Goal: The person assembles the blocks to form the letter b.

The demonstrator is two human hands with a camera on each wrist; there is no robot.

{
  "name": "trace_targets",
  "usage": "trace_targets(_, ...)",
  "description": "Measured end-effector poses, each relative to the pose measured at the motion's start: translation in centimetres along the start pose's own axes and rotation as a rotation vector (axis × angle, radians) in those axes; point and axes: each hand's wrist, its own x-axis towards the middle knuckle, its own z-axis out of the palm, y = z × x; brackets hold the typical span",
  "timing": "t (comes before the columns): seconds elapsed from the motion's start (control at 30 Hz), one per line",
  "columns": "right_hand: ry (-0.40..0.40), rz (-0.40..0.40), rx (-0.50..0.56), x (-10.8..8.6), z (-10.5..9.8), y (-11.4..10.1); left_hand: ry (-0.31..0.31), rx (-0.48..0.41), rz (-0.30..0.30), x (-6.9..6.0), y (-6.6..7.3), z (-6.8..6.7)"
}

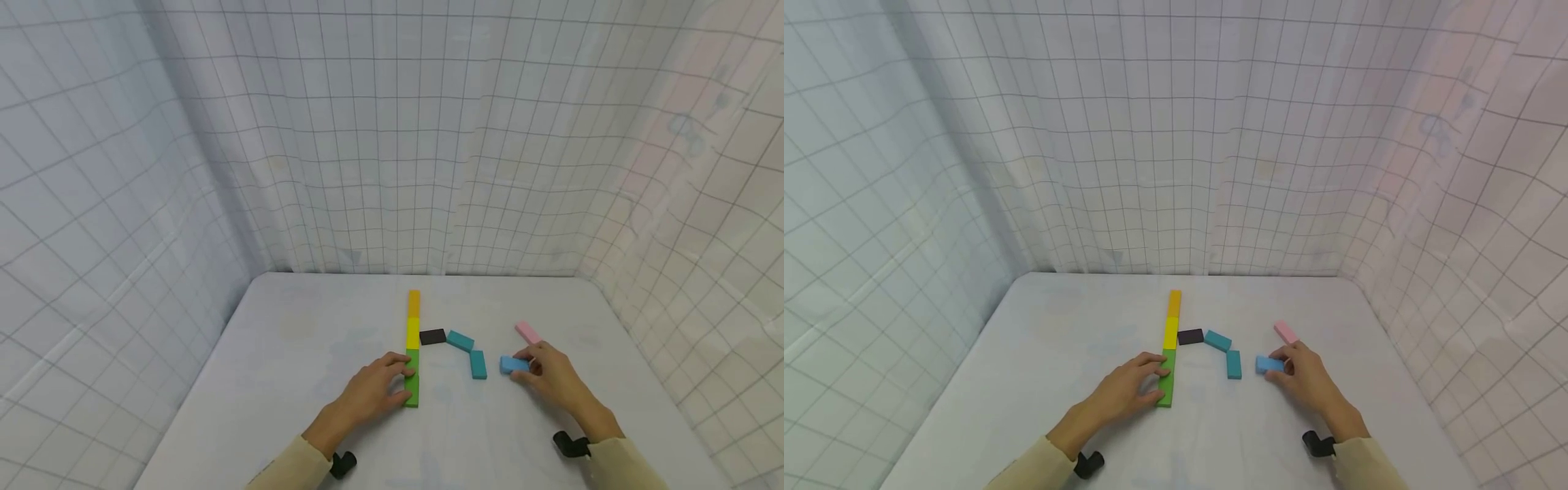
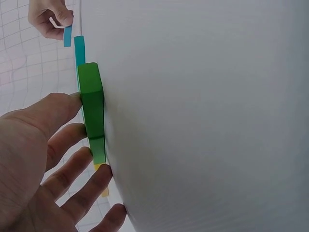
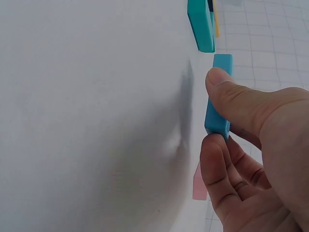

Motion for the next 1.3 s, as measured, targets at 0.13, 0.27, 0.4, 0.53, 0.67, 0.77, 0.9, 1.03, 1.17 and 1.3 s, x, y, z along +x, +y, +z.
trace_targets(0.13, 0.012, 0.005, -0.004, -0.1, -0.3, -0.6, -0.006, 0.008, -0.008, 0.0, 0.2, -0.1)
trace_targets(0.27, 0.008, 0.006, -0.008, 0.0, -0.4, -1.1, 0.001, 0.006, -0.004, 0.1, 0.2, -0.4)
trace_targets(0.4, 0.003, 0.005, -0.004, -0.1, -0.5, -1.6, -0.004, -0.013, -0.001, 0.1, 0.4, -0.4)
trace_targets(0.53, 0.001, -0.017, 0.007, -0.1, -0.3, -2.2, -0.005, -0.016, -0.001, 0.0, 0.4, -0.2)
trace_targets(0.67, -0.007, -0.066, 0.023, -0.1, 0.1, -2.9, 0.001, -0.004, 0.000, 0.1, 0.2, -0.1)
trace_targets(0.77, -0.003, -0.098, 0.032, -0.1, 0.5, -3.3, 0.001, -0.009, 0.000, 0.1, 0.2, 0.0)
trace_targets(0.9, 0.012, -0.132, 0.053, -0.1, 0.8, -3.8, -0.002, -0.016, -0.005, 0.1, 0.1, 0.1)
trace_targets(1.03, 0.004, -0.159, 0.067, 0.0, 1.2, -4.4, -0.001, -0.012, -0.003, 0.1, -0.1, 0.2)
trace_targets(1.17, -0.031, -0.164, 0.081, -0.1, 1.7, -5.0, 0.005, -0.009, 0.005, 0.2, -0.2, 0.2)
trace_targets(1.3, -0.064, -0.179, 0.098, -0.2, 2.1, -5.5, 0.007, -0.011, 0.011, 0.2, -0.1, 0.1)
